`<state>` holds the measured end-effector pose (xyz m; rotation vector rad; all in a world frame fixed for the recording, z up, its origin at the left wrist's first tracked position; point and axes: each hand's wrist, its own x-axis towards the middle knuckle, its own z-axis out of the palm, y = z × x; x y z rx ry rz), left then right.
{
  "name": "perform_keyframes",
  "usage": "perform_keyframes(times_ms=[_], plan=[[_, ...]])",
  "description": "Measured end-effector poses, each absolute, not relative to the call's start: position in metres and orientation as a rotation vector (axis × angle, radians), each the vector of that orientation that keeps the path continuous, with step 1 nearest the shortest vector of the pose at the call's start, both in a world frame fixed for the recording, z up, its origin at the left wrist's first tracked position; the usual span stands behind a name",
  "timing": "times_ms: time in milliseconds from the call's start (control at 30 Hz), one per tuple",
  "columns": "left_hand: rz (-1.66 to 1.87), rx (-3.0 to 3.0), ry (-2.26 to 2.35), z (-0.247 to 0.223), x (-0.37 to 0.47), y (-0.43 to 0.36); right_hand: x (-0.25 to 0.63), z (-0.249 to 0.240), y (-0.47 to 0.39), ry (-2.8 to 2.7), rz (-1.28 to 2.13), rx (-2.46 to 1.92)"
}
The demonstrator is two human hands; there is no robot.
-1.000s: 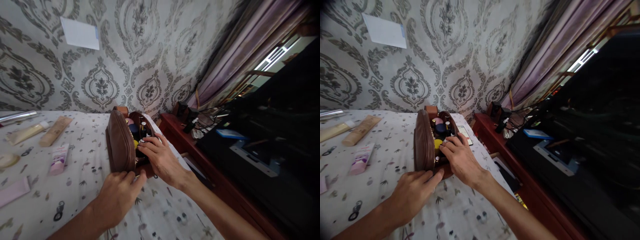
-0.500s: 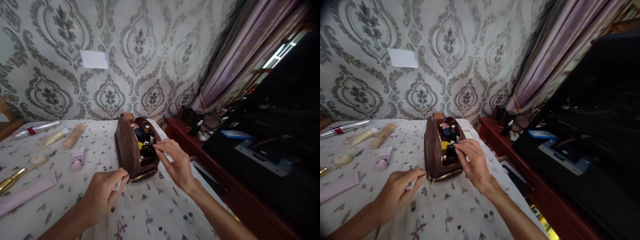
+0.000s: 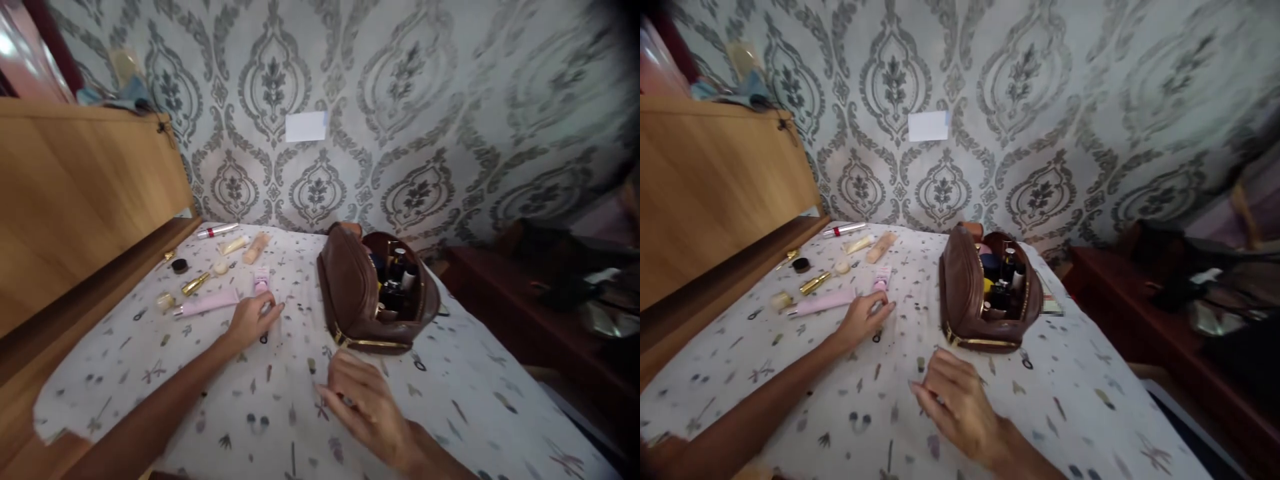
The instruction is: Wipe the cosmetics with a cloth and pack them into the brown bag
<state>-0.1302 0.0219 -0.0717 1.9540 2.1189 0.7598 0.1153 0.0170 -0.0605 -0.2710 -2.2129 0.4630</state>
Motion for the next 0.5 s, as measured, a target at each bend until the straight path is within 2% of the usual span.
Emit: perform_keyframes(times_ms=[133, 267, 367, 500], plan=[[0.678, 1.843, 2.488, -0.052, -0.175, 0.026, 0.084, -0.073, 0.012, -2.278, 0.717, -0.329], [0.518, 1.584, 2.836, -0.043, -0.235, 0.016, 0.056, -0.082, 0.014, -2.122, 1.241, -0.589], [0.375, 1.448, 2.909, -0.048, -0.268, 0.006, 0.040, -0.093, 0.018, -1.880, 1.598, -0.708], [0.265, 1.444, 2.865, -0.058, -0.282, 0.003, 0.033, -0.105, 0.020, -1.742, 1.692, -0.765]])
